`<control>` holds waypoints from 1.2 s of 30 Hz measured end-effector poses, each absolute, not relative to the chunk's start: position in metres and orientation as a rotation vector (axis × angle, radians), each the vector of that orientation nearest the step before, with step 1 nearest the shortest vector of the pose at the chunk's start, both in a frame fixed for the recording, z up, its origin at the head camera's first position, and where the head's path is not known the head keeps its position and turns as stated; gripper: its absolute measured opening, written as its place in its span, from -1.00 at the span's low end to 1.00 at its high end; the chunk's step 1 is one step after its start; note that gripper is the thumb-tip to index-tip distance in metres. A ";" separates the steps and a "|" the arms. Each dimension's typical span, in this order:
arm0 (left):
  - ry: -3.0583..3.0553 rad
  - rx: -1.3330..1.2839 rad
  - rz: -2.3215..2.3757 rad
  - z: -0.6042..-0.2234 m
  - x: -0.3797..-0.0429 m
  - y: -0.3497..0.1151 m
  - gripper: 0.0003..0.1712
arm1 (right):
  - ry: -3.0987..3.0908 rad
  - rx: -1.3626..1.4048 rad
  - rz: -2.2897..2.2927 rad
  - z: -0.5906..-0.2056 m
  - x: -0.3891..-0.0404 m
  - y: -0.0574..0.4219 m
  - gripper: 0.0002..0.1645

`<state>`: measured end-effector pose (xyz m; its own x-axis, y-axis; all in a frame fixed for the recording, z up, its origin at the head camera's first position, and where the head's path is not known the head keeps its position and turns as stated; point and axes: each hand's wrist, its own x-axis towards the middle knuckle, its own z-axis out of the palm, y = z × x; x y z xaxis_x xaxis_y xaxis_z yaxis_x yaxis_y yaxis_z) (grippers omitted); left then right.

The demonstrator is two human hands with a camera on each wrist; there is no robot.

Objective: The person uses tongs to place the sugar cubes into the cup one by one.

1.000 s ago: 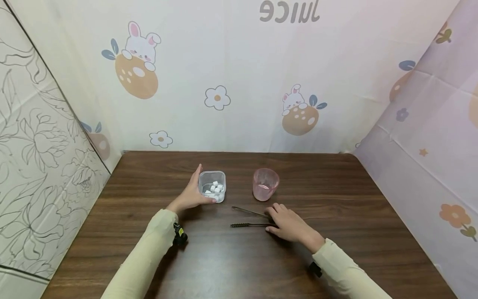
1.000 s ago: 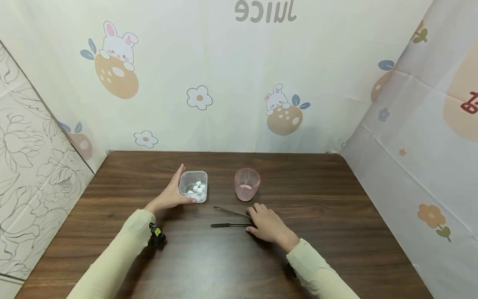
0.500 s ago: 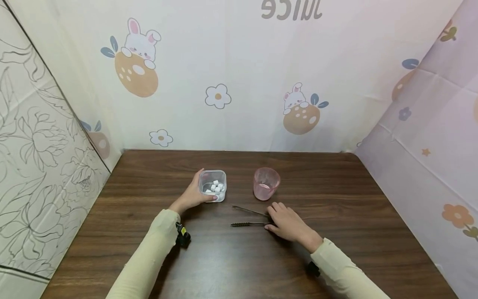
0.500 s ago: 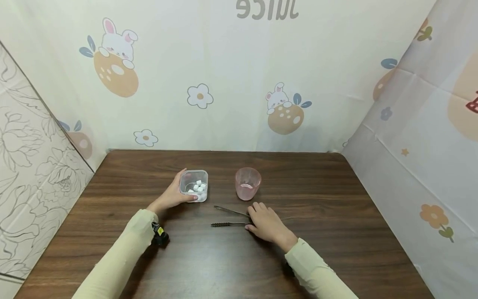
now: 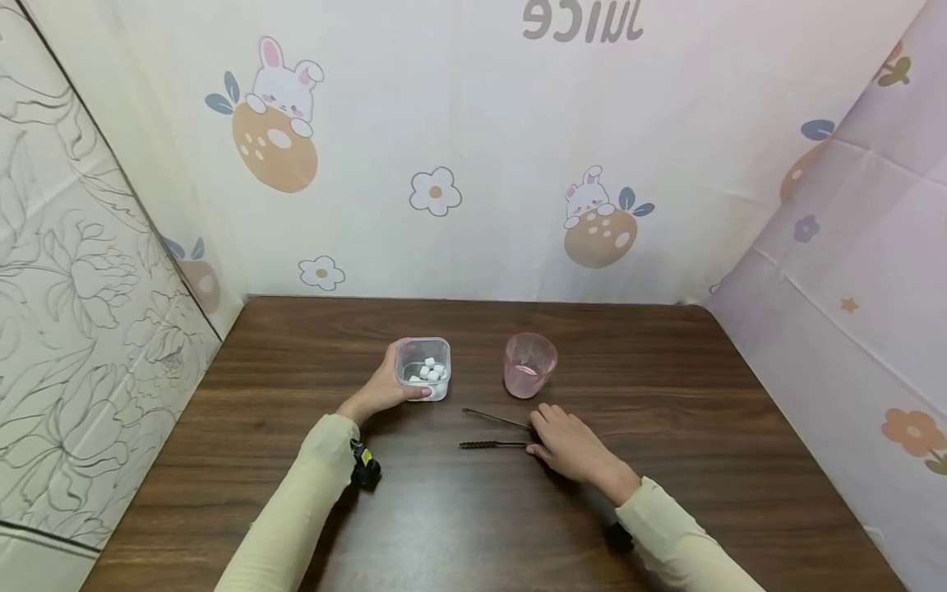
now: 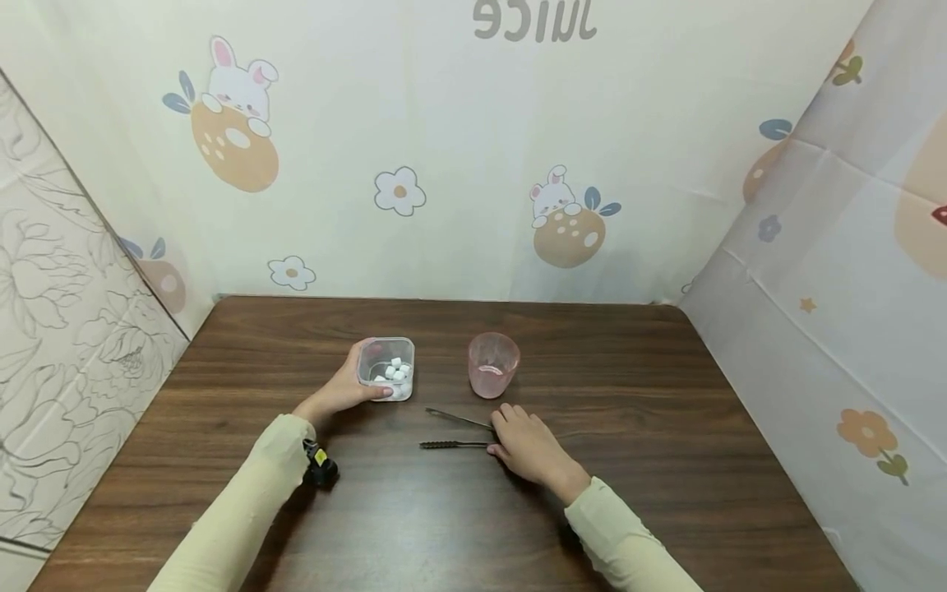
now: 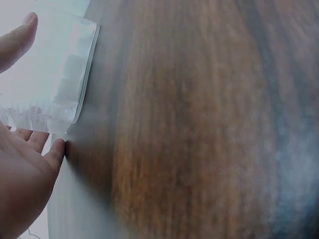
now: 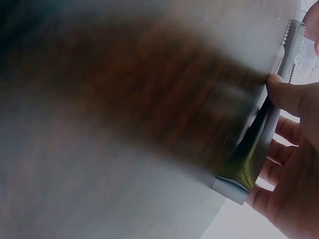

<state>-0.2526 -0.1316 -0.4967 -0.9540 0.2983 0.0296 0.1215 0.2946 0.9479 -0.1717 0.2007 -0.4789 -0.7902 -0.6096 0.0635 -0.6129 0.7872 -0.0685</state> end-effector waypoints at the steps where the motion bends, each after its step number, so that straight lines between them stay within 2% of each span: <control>1: 2.402 0.384 1.732 -0.496 -0.252 -0.131 0.12 | -2.931 1.004 0.129 -0.479 -0.171 0.200 -0.67; 13: 2.434 0.357 1.703 -0.495 -0.252 -0.129 0.10 | -2.851 1.045 0.107 -0.467 -0.165 0.198 -0.69; 21: 2.395 0.374 1.724 -0.496 -0.253 -0.131 0.08 | -2.784 1.119 0.177 -0.442 -0.167 0.191 -0.70; 31: 2.371 0.374 1.744 -0.496 -0.255 -0.132 0.07 | -2.726 1.061 0.203 -0.414 -0.181 0.178 -0.81; 36: 2.352 0.380 1.763 -0.496 -0.255 -0.133 0.07 | -2.653 1.043 0.199 -0.404 -0.191 0.171 -0.80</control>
